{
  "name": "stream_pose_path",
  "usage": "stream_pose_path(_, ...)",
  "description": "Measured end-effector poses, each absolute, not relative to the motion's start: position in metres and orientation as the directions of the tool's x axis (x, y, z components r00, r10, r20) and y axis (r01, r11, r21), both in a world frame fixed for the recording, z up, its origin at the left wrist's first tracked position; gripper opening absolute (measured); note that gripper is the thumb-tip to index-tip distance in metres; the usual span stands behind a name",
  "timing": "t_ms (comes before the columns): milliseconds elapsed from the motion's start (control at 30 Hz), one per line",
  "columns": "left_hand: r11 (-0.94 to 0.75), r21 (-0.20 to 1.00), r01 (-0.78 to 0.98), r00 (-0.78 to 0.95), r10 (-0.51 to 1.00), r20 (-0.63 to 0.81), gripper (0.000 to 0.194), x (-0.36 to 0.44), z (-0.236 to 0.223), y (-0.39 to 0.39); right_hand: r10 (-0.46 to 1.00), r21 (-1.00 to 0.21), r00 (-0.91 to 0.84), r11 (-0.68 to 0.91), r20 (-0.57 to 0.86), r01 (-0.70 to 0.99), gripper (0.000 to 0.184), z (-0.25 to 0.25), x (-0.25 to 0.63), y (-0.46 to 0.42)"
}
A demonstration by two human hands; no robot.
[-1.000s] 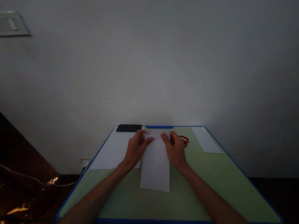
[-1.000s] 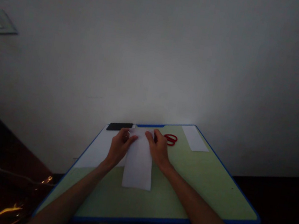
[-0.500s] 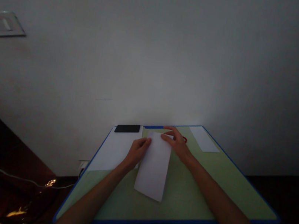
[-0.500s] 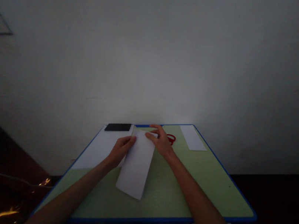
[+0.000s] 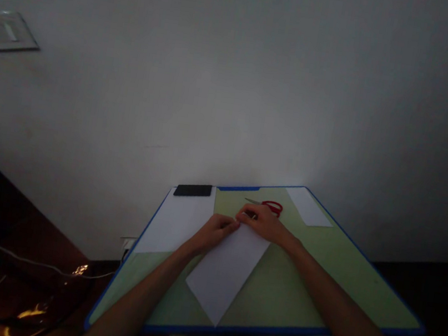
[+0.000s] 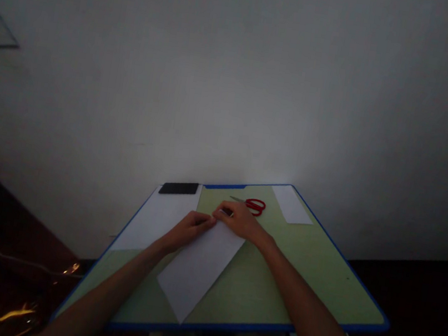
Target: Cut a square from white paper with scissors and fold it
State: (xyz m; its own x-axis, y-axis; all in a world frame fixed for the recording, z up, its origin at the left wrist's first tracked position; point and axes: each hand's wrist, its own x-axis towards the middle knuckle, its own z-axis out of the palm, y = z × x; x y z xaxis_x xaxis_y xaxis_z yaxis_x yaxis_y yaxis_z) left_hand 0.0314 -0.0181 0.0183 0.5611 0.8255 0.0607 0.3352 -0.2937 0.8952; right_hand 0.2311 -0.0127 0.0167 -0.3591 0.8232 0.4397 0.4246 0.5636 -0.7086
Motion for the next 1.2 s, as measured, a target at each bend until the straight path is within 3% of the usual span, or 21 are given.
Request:
stream_pose_path(367,-0.307,0.876,0.373,0.66,0.751,-0.018,0.049,0.027,0.025,-0.02,0.86,-0.646,-0.267,0.505,0.435,0.572,0.027,0.018,0.257,-0.001)
stream_pose_path(833,-0.178,0.916,0.361,0.731,0.664,-0.159,0.042,0.02,0.029,-0.017,0.915,-0.711,-0.025,0.331,0.403,0.621,0.033,-0.001,0.319,0.026)
stream_pose_path(1200,-0.175,0.94,0.292,0.671,0.738,-0.071,0.041,0.019,0.031,-0.013,0.928,-0.814,0.091,0.267,0.362,0.516,0.036,-0.003,0.328,0.026)
